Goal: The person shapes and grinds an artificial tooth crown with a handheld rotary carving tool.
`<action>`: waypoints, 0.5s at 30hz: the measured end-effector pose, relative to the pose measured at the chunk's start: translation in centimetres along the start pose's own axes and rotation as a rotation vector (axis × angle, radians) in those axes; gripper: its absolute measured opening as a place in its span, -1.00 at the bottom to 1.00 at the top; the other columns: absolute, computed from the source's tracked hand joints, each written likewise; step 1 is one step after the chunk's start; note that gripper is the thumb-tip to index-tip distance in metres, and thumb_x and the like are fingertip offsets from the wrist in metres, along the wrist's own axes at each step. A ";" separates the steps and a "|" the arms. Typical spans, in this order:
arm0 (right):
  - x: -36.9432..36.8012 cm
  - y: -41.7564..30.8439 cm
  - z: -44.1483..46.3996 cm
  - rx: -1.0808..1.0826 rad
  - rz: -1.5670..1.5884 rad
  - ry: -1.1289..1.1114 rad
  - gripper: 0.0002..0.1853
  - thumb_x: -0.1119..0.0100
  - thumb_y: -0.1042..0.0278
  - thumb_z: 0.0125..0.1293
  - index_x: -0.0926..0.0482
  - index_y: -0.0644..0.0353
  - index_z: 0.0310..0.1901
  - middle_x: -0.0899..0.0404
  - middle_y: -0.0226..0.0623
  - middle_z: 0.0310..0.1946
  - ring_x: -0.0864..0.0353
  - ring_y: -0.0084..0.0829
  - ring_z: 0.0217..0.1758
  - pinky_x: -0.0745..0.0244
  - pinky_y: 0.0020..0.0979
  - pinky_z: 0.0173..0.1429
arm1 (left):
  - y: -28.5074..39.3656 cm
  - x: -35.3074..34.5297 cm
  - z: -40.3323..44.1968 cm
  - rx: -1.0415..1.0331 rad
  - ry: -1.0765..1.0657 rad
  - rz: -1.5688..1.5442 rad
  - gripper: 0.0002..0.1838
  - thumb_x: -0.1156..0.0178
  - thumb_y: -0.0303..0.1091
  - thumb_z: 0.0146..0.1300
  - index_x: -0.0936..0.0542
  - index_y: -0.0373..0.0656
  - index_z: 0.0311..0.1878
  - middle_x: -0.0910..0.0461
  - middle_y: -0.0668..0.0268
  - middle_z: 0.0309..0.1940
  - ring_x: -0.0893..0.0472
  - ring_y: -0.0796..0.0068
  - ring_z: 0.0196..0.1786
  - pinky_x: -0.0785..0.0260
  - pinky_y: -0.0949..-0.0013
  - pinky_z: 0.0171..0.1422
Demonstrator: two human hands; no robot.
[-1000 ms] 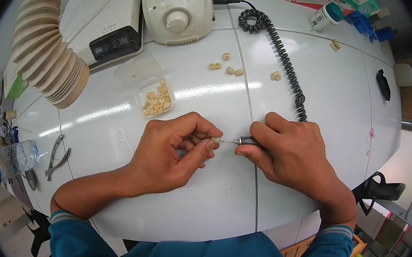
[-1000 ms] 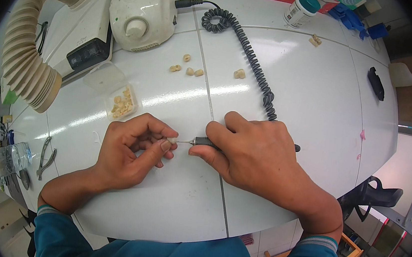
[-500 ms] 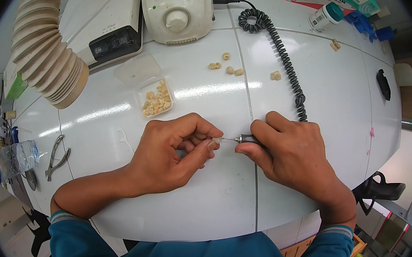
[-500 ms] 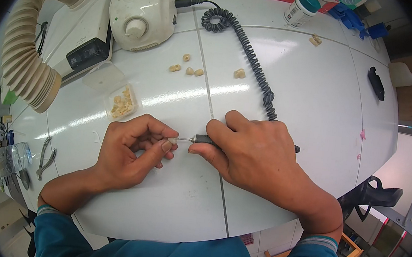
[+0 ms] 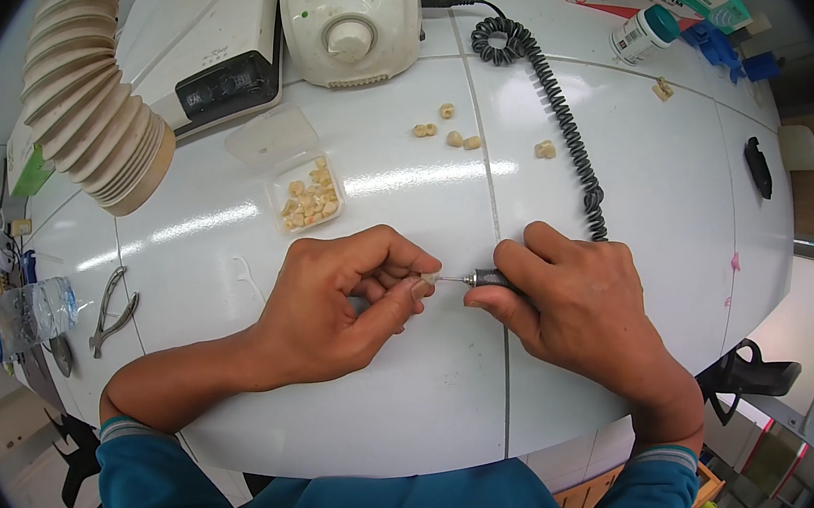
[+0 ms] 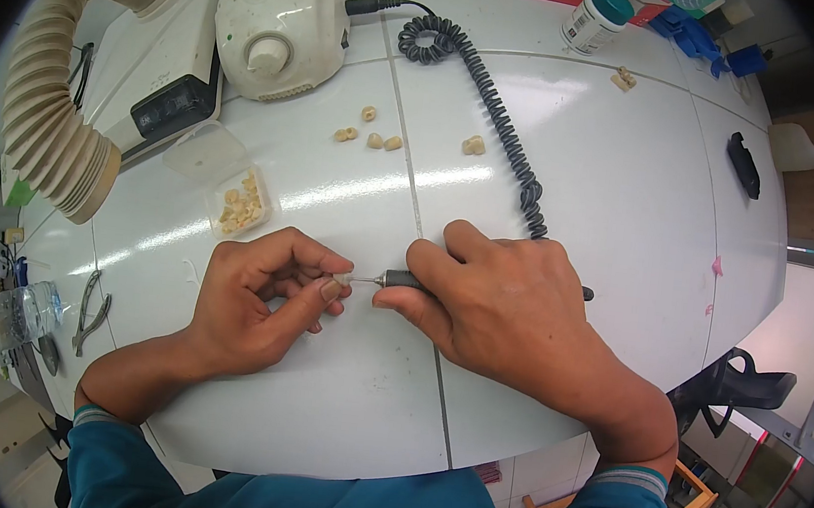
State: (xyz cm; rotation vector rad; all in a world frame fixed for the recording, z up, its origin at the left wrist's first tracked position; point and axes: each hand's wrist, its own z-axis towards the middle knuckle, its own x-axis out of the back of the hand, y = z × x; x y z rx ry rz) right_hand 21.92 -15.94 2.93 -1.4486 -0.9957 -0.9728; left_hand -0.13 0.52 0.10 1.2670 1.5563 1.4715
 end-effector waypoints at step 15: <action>-0.1 0.0 0.0 0.006 0.004 0.022 -0.50 -0.36 -0.26 0.62 -0.72 0.08 -0.21 -0.58 -0.34 -0.44 -0.63 -0.28 -0.61 -0.44 -0.22 -0.54 | 0.1 0.1 0.0 0.014 -0.002 0.009 -0.83 -0.28 -0.57 0.64 -0.71 -0.43 0.16 -0.87 0.10 -0.07 -0.90 0.47 -0.06 -0.75 0.50 -0.12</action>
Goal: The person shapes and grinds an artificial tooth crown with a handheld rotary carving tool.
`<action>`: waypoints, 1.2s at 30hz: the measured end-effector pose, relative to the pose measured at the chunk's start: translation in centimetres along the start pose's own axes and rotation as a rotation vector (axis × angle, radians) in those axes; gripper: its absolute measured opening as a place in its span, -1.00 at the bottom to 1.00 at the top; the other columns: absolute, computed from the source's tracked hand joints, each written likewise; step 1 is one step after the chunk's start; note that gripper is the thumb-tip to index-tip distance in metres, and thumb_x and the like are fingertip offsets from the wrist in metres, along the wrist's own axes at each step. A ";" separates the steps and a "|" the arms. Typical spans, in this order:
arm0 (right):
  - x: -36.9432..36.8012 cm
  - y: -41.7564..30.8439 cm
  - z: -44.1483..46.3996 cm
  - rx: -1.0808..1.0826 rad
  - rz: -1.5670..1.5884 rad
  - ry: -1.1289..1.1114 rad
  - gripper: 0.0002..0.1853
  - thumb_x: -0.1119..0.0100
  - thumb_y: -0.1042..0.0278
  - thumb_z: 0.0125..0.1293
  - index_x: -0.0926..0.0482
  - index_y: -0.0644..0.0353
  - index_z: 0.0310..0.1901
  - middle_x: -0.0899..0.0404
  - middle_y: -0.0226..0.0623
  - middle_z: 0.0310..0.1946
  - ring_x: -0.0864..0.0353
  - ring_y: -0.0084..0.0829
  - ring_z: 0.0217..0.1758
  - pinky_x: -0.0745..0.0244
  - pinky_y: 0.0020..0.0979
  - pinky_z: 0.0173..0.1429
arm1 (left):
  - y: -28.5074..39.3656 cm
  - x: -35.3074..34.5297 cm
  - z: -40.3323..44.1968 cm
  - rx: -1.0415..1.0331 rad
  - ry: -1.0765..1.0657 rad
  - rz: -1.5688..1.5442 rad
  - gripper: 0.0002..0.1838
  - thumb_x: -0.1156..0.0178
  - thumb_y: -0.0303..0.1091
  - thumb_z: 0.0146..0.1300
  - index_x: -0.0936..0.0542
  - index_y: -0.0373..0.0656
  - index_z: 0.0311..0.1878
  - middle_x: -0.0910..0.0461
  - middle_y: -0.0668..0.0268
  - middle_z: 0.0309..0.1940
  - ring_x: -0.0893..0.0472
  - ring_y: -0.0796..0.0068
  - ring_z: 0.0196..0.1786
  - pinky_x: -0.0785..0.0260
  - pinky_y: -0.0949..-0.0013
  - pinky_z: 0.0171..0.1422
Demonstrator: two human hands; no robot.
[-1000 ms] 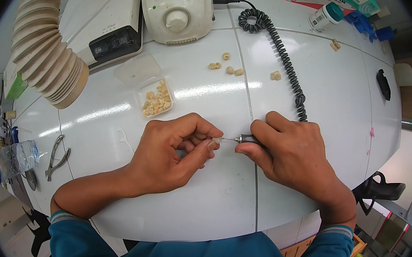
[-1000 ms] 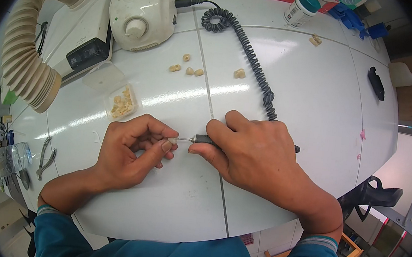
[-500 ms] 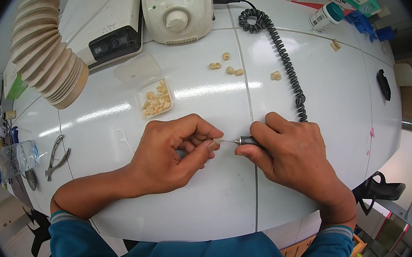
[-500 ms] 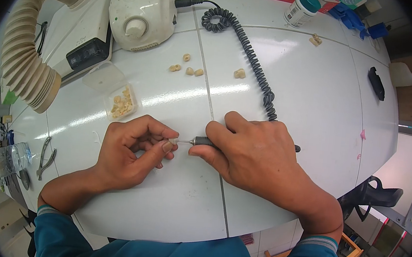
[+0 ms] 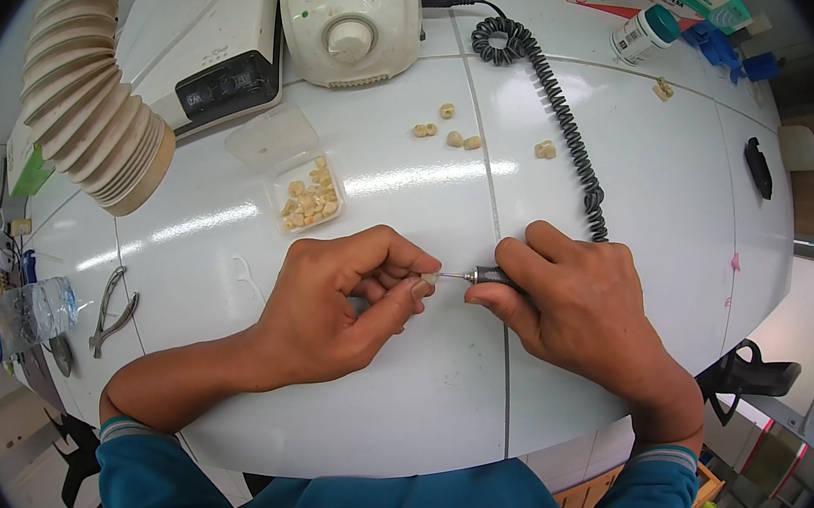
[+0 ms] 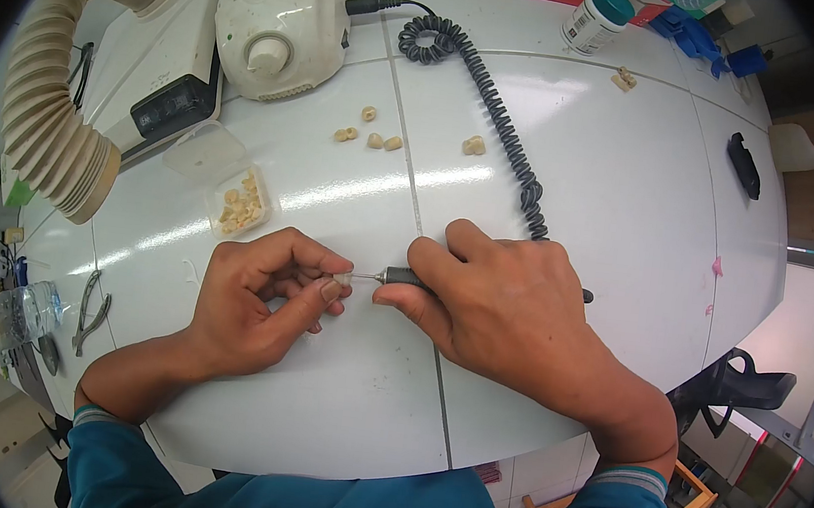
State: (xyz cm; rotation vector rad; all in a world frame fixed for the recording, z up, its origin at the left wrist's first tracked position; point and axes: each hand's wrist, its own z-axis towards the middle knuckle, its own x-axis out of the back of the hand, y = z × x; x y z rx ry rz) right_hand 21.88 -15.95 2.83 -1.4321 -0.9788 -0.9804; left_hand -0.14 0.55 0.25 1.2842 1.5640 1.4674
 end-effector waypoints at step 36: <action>-0.1 0.1 0.0 -0.003 0.003 0.020 -0.49 -0.35 -0.27 0.62 -0.71 0.08 -0.23 -0.56 -0.35 -0.46 -0.63 -0.26 -0.62 -0.46 -0.20 -0.54 | -0.2 0.0 0.0 -0.014 0.022 -0.023 -0.90 -0.31 -0.60 0.59 -0.62 -0.39 0.06 -0.85 0.10 -0.10 -0.89 0.47 -0.06 -0.76 0.48 -0.07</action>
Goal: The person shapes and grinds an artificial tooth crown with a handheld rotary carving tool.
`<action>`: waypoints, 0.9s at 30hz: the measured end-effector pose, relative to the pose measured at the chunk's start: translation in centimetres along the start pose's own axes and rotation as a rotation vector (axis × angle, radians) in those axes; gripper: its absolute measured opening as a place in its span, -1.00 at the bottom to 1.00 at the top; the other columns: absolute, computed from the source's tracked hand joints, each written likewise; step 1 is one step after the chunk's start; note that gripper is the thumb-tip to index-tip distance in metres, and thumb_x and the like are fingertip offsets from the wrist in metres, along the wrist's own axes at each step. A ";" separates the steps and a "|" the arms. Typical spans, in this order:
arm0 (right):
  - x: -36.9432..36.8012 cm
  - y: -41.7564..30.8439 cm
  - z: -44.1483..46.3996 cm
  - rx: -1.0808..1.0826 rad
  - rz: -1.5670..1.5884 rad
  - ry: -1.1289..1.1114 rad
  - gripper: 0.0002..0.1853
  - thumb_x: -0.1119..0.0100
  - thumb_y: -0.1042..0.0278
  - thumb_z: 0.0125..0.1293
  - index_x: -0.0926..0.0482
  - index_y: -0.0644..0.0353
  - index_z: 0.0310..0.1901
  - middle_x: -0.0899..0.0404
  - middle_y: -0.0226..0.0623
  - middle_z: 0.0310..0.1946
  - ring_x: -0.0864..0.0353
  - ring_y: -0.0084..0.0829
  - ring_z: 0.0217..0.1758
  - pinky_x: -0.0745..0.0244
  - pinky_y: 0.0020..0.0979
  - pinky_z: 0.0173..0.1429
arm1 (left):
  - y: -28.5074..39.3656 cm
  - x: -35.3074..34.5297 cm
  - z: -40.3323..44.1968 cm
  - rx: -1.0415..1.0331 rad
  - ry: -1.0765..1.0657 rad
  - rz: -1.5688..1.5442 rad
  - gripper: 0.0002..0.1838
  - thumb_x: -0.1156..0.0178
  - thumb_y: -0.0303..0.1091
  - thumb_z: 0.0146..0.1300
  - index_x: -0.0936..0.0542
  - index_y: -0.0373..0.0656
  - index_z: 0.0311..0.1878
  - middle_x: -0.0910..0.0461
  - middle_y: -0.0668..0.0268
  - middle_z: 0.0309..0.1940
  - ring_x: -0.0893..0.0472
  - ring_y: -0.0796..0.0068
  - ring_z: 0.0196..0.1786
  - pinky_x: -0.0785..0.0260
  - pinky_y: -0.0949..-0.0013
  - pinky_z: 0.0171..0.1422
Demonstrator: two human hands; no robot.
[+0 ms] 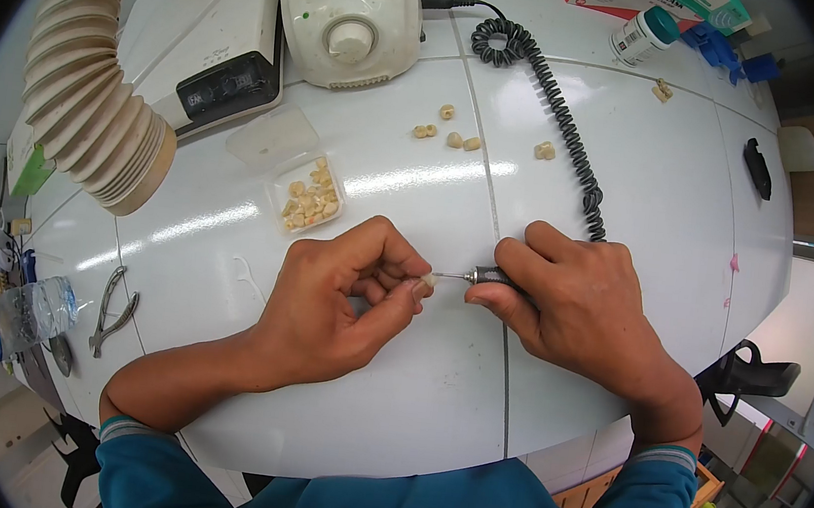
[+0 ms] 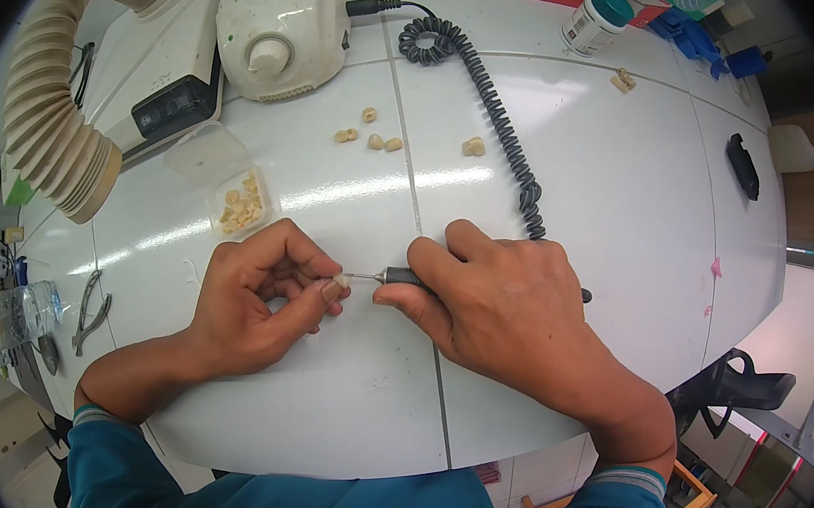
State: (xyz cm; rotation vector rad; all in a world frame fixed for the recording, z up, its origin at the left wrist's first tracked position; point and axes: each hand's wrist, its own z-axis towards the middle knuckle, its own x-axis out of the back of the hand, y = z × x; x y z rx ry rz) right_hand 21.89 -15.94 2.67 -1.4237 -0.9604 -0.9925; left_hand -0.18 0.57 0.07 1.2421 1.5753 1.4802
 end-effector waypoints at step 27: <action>0.1 0.1 0.0 -0.009 0.008 -0.031 -0.47 -0.33 -0.30 0.62 -0.73 0.08 -0.22 -0.57 -0.34 -0.45 -0.63 -0.28 -0.61 -0.44 -0.21 -0.54 | 0.0 0.1 0.0 -0.024 -0.008 0.020 -0.91 -0.28 -0.62 0.61 -0.61 -0.40 0.07 -0.84 0.09 -0.10 -0.88 0.49 -0.08 -0.73 0.51 -0.14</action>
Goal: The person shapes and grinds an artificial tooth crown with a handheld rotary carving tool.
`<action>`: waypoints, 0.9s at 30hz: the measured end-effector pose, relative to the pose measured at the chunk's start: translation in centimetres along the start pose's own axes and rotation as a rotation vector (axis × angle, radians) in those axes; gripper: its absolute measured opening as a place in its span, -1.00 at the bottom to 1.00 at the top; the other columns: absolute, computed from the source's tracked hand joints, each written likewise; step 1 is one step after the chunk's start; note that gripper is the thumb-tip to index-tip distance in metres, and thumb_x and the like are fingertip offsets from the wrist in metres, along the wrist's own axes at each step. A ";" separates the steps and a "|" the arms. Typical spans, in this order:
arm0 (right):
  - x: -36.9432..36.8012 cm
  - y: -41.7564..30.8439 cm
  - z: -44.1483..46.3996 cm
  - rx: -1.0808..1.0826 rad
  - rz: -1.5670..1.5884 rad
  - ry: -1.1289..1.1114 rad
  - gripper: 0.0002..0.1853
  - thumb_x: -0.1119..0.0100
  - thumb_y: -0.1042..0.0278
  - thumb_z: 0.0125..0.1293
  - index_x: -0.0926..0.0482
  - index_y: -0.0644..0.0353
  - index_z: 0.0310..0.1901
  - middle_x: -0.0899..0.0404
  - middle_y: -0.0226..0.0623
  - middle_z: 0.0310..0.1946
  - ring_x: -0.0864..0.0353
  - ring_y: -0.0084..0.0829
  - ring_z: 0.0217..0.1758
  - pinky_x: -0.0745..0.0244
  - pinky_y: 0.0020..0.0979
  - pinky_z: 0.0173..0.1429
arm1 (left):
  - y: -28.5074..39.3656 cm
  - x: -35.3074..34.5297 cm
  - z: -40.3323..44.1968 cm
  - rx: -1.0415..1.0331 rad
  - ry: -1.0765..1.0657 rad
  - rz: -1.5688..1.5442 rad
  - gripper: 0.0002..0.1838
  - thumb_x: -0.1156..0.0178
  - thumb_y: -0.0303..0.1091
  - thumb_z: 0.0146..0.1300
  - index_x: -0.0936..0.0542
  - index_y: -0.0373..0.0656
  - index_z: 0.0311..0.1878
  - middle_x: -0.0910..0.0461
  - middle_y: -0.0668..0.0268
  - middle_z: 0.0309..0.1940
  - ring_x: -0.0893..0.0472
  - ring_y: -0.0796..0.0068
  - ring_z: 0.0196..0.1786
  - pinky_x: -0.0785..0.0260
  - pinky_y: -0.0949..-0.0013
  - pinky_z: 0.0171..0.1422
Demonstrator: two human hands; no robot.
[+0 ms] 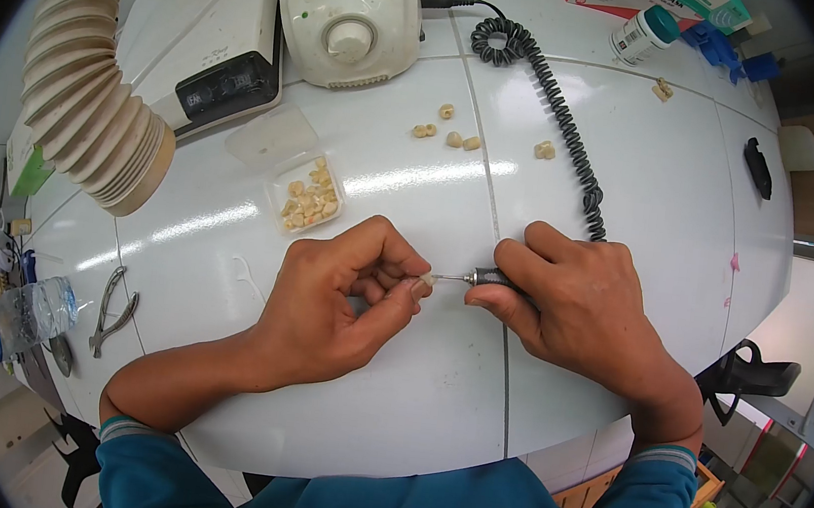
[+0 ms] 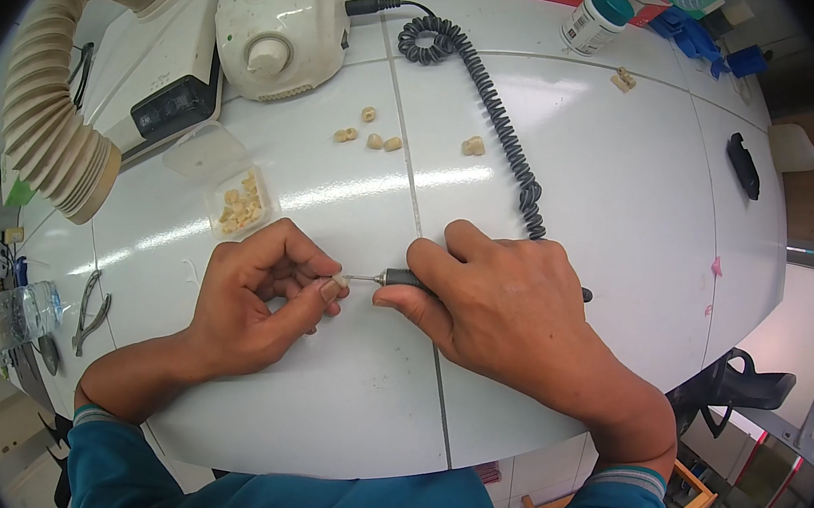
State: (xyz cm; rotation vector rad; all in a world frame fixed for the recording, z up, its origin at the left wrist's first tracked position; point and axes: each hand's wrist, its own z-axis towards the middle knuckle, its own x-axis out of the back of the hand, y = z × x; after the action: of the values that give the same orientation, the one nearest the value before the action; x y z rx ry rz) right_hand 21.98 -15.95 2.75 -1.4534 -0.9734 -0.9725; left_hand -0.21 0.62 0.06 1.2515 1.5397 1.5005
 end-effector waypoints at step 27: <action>0.0 0.0 -0.1 -0.009 0.015 0.017 -0.49 -0.34 -0.26 0.63 -0.73 0.09 -0.21 -0.59 -0.31 -0.44 -0.66 -0.18 -0.58 -0.49 -0.15 -0.50 | 0.2 -0.2 -0.1 0.027 0.048 -0.023 -0.89 -0.34 -0.57 0.57 -0.67 -0.37 0.06 -0.85 0.14 -0.12 -0.87 0.52 -0.06 -0.72 0.46 0.00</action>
State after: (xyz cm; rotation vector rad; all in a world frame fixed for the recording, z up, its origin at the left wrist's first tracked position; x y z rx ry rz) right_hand 21.96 -16.02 2.78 -1.4556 -0.9460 -0.9775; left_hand -0.17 0.39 0.26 1.2170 1.6052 1.5103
